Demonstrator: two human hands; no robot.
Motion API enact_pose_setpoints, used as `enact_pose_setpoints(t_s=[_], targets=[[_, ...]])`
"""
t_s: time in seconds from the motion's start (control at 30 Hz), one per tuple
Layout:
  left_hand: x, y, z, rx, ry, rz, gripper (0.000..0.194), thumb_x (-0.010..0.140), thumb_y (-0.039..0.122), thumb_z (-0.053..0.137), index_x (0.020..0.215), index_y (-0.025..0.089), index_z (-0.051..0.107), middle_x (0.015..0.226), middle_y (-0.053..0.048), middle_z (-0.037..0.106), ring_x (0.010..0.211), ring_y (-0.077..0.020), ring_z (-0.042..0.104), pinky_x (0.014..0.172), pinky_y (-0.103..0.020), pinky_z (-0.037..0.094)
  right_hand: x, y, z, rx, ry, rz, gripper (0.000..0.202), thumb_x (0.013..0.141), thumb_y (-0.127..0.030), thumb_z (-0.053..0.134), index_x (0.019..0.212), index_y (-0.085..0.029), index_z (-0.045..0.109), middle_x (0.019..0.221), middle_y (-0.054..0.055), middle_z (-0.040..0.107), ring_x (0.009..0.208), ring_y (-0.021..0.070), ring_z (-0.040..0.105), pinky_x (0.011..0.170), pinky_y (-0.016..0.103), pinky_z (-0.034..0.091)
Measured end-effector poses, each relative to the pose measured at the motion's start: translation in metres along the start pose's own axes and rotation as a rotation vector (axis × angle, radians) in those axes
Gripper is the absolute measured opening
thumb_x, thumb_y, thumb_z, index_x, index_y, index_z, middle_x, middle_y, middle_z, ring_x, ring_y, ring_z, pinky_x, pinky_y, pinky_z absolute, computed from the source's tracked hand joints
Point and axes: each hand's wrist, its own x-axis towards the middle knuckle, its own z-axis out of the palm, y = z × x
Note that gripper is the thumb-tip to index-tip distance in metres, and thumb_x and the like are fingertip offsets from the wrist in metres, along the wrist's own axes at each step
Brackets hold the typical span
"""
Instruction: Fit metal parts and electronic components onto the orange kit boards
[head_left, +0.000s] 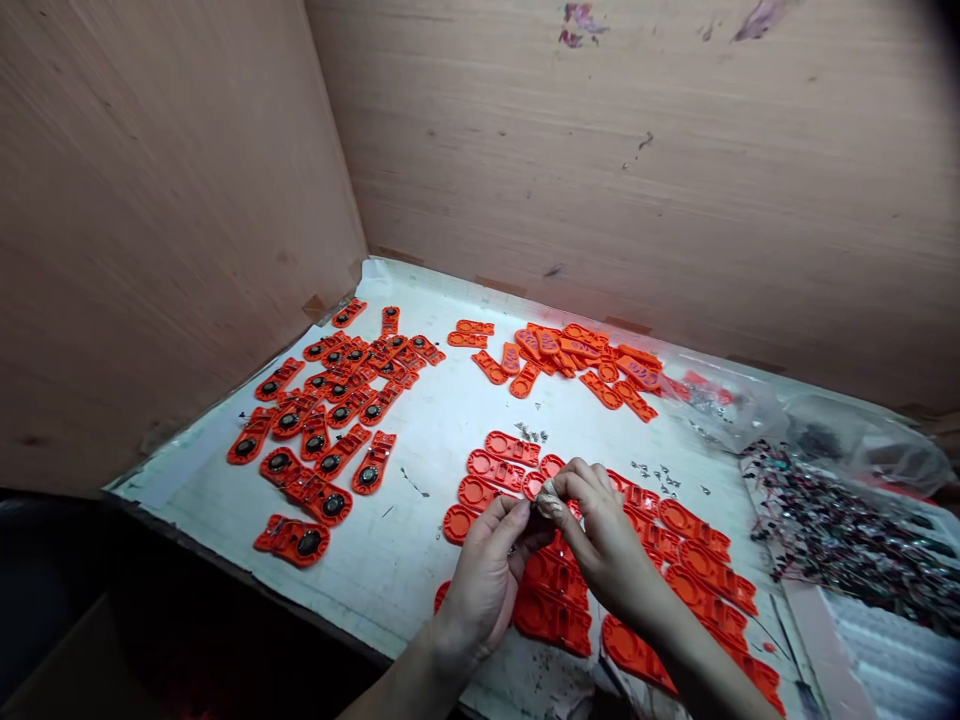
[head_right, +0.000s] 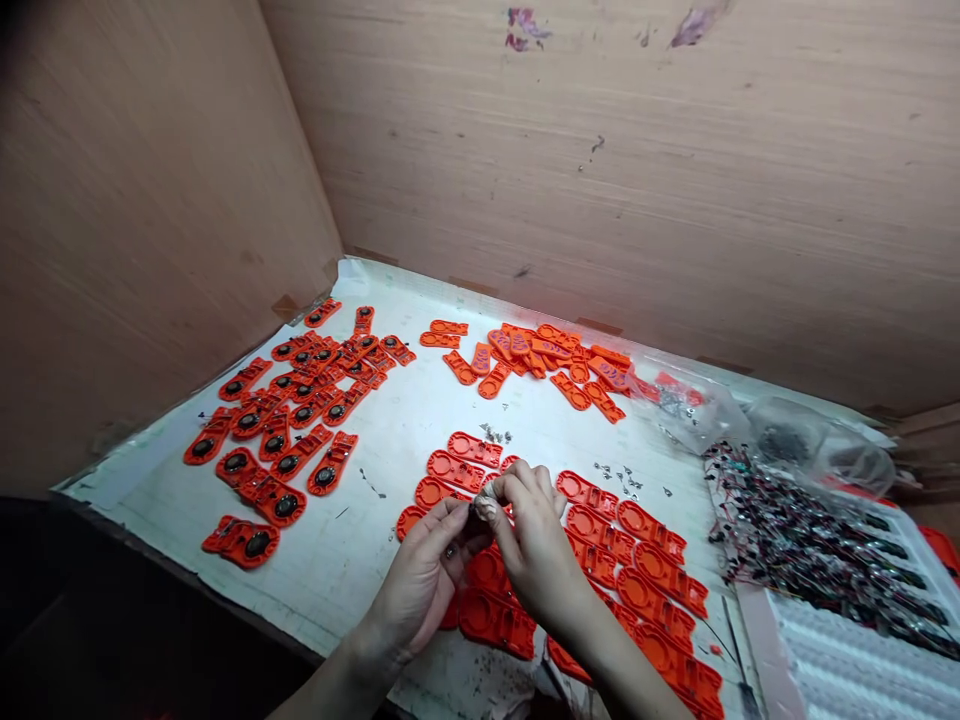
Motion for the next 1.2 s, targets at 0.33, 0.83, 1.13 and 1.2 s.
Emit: enact_pose_setpoints(t_s=[0.33,0.83,1.13,1.2], targets=[[0.008,0.011,-0.005,0.089,-0.03,-0.116,0.017,0.078,0.027,0.068,0.081,0.011,0.065,0.081,-0.004,0.061,0.075,-0.0103,0.053,0.067,-0.02,0.043,-0.003,0.015,-0.009,-0.121,0.117,-0.422,0.011,0.089,-0.018,0.053,0.098,-0.023,0.057,0.09,0.004,0.053,0.086,0.0196,0.044,0.072,0.035,0.032],[0.083,0.044,-0.024,-0.143,0.152,0.011,0.028,0.094,0.02,0.037,0.1,0.006,0.06,0.113,-0.019,0.063,0.107,-0.0221,0.061,0.096,-0.033,0.048,0.07,0.074,0.046,-0.318,0.036,-0.227,0.015,0.092,-0.016,0.038,0.082,-0.017,0.049,0.089,0.009,0.051,0.084,0.0217,0.045,0.076,0.036,0.043],[0.087,0.029,-0.033,-0.132,0.146,0.021,0.033,0.094,0.024,0.04,0.115,0.002,0.055,0.123,-0.022,0.058,0.117,-0.0245,0.055,0.105,-0.035,0.041,0.072,0.067,0.051,-0.581,-0.022,-0.282,0.02,0.086,-0.004,0.037,0.083,-0.016,0.054,0.089,0.011,0.053,0.082,0.023,0.044,0.071,0.035,0.041],[0.087,0.028,-0.033,-0.131,0.144,0.029,0.033,0.094,0.024,0.04,0.114,0.003,0.056,0.122,-0.021,0.058,0.117,-0.0237,0.055,0.106,-0.034,0.04,0.071,0.064,0.054,-0.6,-0.01,-0.271,0.023,0.084,-0.001,0.038,0.082,-0.016,0.055,0.089,0.012,0.054,0.083,0.0237,0.043,0.071,0.036,0.041]])
